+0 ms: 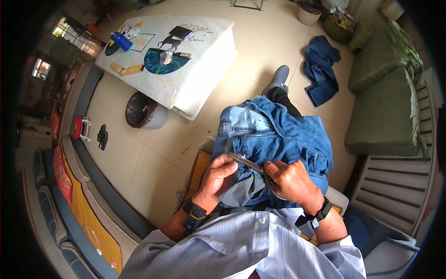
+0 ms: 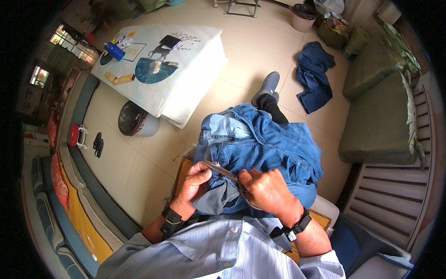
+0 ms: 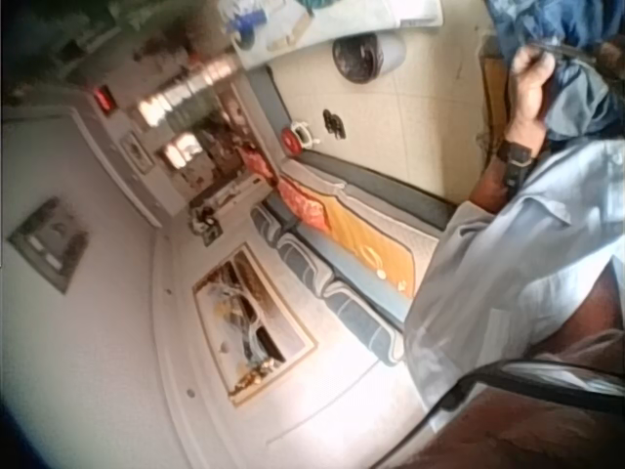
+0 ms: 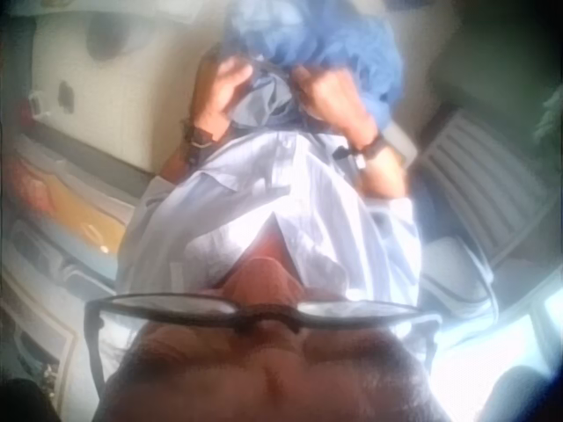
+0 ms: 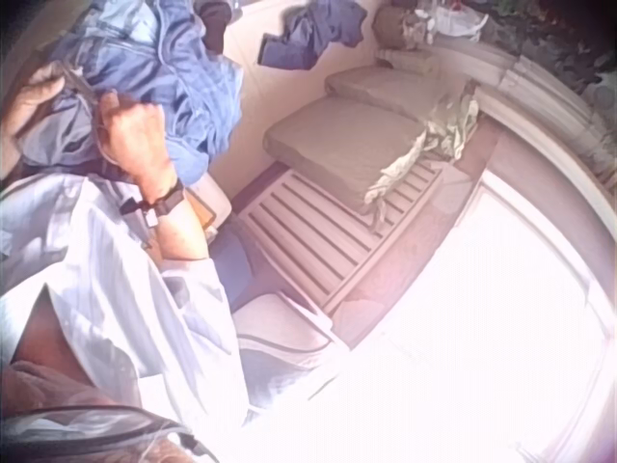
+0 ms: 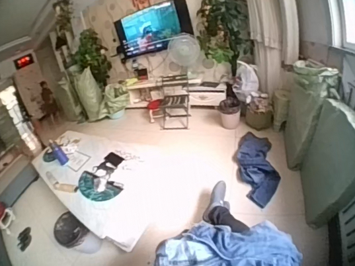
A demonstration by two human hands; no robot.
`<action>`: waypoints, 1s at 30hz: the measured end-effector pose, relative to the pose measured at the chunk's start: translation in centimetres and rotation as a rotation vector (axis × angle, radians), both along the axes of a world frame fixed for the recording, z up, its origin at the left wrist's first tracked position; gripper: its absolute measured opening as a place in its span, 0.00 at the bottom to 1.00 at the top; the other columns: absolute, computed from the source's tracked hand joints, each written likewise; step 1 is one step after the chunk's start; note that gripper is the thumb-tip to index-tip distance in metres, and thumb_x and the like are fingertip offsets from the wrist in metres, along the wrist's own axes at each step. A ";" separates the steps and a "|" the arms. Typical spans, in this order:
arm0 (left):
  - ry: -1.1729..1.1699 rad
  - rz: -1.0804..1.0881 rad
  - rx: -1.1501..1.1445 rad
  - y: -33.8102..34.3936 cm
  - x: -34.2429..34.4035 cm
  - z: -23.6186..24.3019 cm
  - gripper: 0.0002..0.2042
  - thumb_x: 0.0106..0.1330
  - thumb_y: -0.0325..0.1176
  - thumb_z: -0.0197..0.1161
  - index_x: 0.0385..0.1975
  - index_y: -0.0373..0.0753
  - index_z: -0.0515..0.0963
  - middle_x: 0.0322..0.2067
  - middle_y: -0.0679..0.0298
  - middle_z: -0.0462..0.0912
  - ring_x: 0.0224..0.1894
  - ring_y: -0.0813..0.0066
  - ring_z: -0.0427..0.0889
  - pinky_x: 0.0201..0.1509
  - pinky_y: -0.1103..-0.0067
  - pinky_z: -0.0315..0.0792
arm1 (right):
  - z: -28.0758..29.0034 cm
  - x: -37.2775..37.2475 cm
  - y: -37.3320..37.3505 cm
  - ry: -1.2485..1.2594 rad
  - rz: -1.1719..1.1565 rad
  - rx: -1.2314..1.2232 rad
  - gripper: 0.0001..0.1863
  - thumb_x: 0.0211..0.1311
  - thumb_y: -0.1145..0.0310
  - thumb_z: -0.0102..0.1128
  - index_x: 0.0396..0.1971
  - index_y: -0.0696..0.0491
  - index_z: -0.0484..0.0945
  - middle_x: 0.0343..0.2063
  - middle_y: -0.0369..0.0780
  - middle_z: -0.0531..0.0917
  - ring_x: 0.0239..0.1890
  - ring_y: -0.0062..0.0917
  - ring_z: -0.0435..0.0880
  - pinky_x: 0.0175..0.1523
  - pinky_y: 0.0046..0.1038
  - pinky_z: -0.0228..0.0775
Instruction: The person picks up a pair of blue jeans and uses scissors to cut loose threads and small fabric pieces from the waistband and seams. The person repeatedly snips threads along the top edge of the jeans while holding them in place.
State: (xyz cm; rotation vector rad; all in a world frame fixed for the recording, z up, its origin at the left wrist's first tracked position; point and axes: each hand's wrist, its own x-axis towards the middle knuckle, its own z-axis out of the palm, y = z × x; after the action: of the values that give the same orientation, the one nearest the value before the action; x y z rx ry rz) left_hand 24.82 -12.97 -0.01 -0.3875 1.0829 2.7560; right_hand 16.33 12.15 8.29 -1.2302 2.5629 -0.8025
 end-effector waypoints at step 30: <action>0.080 0.020 -0.360 -0.6 -1.0 3.7 0.05 0.70 0.22 0.71 0.41 0.38 0.81 0.53 0.57 0.85 0.55 0.72 0.81 0.63 0.73 0.73 | 0.7 -0.6 0.3 0.115 -0.007 -0.016 0.22 0.50 0.71 0.73 0.48 0.54 0.84 0.27 0.40 0.80 0.25 0.39 0.85 0.30 0.39 0.77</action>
State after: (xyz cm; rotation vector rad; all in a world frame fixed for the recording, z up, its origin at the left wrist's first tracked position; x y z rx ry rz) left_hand 23.82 -13.55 3.72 -0.3324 1.6092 2.6077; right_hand 15.70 12.42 9.04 -1.3097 2.6573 -0.7772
